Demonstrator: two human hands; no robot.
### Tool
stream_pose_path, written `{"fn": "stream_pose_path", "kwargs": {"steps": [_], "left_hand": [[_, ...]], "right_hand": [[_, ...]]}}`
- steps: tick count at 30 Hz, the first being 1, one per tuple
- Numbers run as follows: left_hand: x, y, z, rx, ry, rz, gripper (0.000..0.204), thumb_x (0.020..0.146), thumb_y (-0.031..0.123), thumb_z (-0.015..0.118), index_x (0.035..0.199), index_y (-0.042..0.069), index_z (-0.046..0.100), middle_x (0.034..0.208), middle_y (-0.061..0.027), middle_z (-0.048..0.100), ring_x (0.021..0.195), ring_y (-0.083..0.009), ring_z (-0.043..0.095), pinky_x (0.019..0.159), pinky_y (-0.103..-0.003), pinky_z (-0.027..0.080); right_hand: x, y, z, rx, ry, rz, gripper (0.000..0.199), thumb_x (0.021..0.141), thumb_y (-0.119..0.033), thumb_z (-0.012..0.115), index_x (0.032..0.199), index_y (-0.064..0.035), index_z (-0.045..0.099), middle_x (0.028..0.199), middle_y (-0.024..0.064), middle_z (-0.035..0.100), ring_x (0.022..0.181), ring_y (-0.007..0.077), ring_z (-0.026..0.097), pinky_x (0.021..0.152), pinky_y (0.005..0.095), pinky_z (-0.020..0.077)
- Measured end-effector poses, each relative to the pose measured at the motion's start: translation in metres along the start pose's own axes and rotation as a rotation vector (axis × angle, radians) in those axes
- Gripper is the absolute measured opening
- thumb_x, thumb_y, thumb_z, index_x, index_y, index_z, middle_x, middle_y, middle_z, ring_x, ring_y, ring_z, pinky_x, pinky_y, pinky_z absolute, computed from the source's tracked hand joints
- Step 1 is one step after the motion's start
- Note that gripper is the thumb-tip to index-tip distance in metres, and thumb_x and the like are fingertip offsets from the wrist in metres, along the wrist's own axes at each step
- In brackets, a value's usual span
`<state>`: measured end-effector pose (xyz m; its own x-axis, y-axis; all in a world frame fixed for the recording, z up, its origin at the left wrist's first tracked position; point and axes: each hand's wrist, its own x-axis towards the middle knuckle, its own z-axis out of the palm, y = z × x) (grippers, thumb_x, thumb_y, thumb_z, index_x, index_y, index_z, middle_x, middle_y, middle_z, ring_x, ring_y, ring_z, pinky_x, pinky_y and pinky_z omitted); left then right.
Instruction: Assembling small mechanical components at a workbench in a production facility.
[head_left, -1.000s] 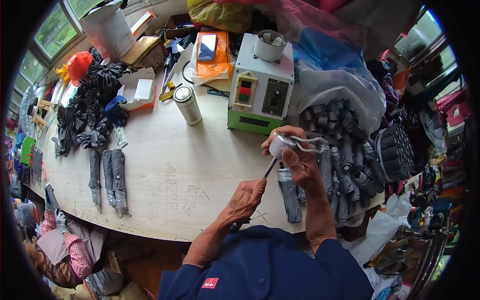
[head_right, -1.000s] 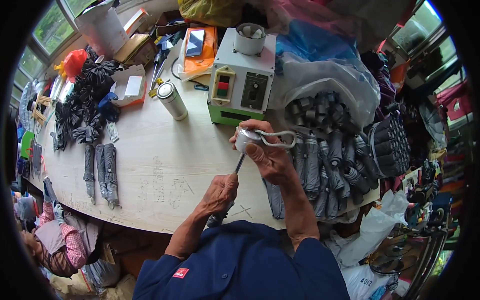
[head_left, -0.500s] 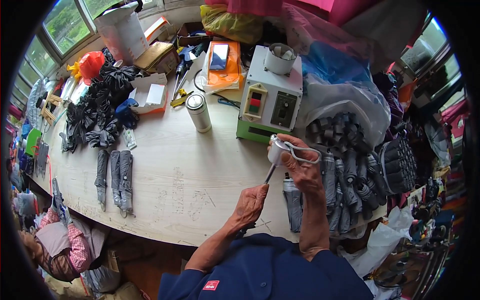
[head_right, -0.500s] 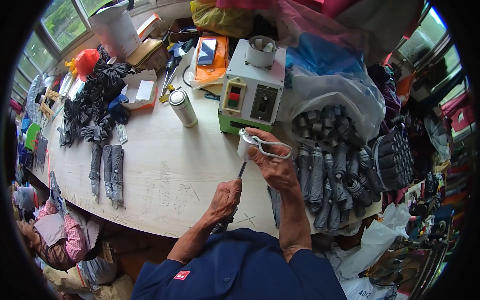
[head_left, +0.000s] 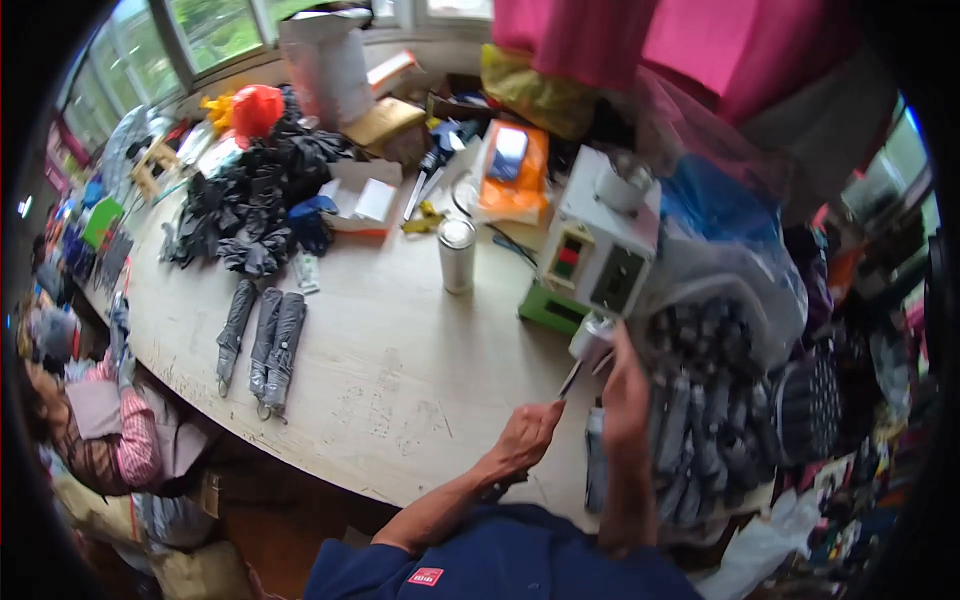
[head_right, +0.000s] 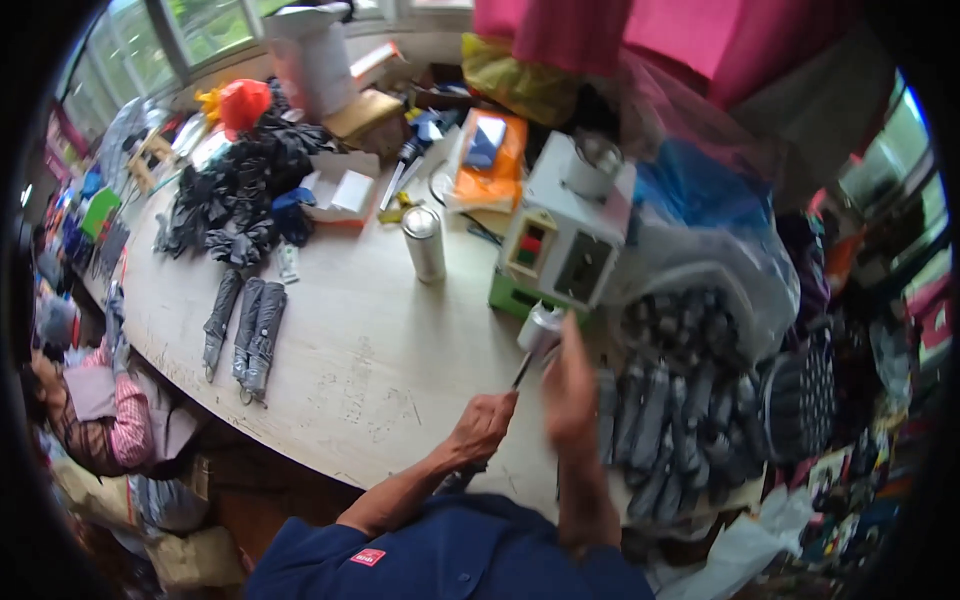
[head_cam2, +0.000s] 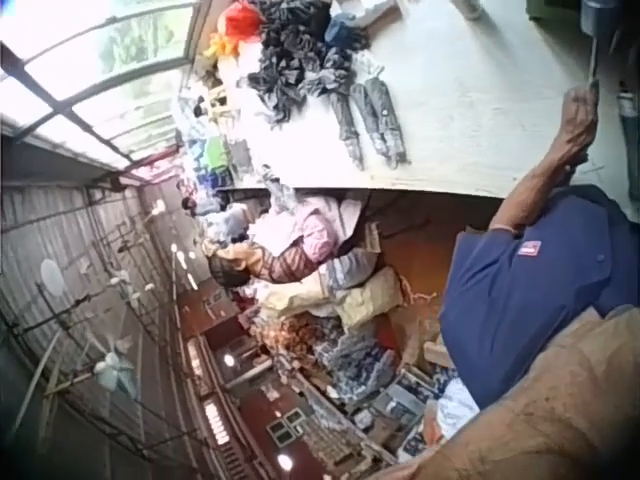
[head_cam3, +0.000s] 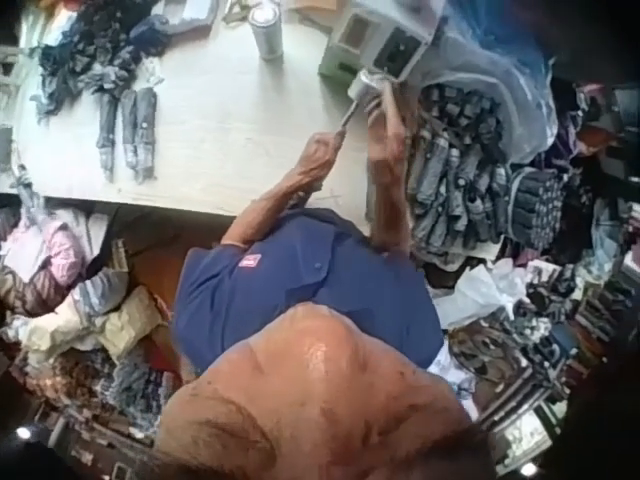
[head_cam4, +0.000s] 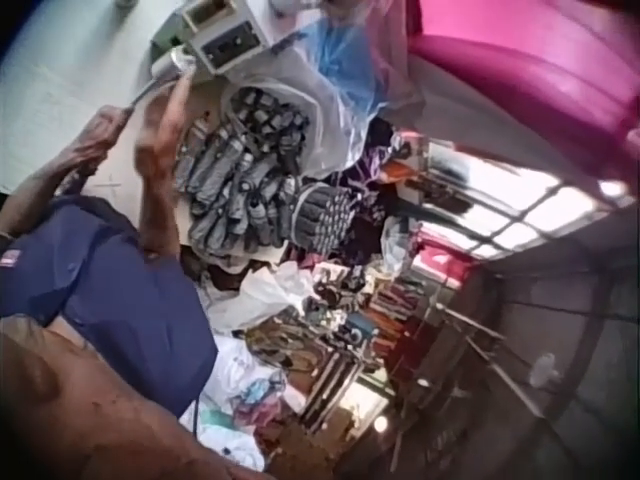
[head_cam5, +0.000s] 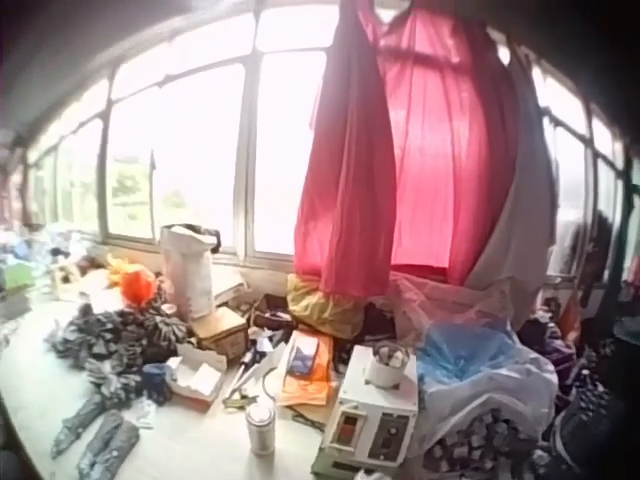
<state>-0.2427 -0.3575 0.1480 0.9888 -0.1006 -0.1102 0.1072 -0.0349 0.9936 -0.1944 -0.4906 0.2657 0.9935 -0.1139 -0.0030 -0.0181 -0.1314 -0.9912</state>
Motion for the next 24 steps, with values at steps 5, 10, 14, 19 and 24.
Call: {"fn": "stream_pose_path", "kwargs": {"steps": [5,10,14,19,24], "left_hand": [[0.011,-0.005,0.0,0.034,-0.037,0.044,0.059,0.1,0.047,0.035,0.066,-0.001,0.041,0.057,-0.0103,0.026,0.054,-0.0182,0.029,0.049,-0.038,0.03],[0.024,0.0,-0.031,0.043,-0.007,-0.014,0.055,0.098,0.047,0.039,0.059,0.008,0.038,0.052,0.004,0.034,0.048,-0.0089,0.032,0.043,-0.028,0.029],[0.012,0.022,-0.08,-0.38,-0.586,-0.427,0.056,0.096,0.054,0.036,0.058,0.014,0.034,0.051,0.0054,0.033,0.046,-0.0072,0.035,0.042,-0.024,0.028],[-0.016,0.033,-0.079,-0.349,-0.897,-0.409,0.056,0.097,0.055,0.034,0.058,0.015,0.036,0.05,0.0045,0.034,0.045,-0.0085,0.035,0.041,-0.026,0.03],[-0.025,0.004,-0.071,0.944,-0.249,0.153,0.059,0.096,0.056,0.034,0.057,0.012,0.039,0.051,0.0039,0.036,0.044,-0.0111,0.035,0.043,-0.028,0.034]], "right_hand": [[-0.004,-0.002,-0.001,0.029,-0.244,-0.267,0.046,0.098,-0.033,0.036,0.115,0.0035,0.058,0.126,0.0169,0.055,0.123,0.0238,0.048,0.103,0.039,0.0348],[-0.013,-0.034,-0.003,-0.445,-0.258,-0.811,0.032,0.093,-0.024,0.048,0.11,0.0004,0.061,0.121,0.0149,0.056,0.117,0.0257,0.051,0.097,0.0392,0.0403],[-0.027,-0.066,-0.005,-1.136,-0.067,-1.41,0.026,0.087,-0.019,0.058,0.106,-0.001,0.061,0.11,0.0132,0.061,0.106,0.032,0.057,0.09,0.0393,0.0471],[0.009,-0.013,-0.012,-1.244,-0.557,-1.376,0.03,0.072,-0.012,0.069,0.1,-0.0089,0.059,0.092,0.0122,0.062,0.081,0.0317,0.063,0.072,0.0424,0.0526],[0.029,0.028,-0.003,-1.281,-0.994,-0.54,0.024,0.07,-0.01,0.065,0.093,-0.0072,0.06,0.086,0.0151,0.06,0.075,0.0297,0.061,0.063,0.0373,0.0509]]}}
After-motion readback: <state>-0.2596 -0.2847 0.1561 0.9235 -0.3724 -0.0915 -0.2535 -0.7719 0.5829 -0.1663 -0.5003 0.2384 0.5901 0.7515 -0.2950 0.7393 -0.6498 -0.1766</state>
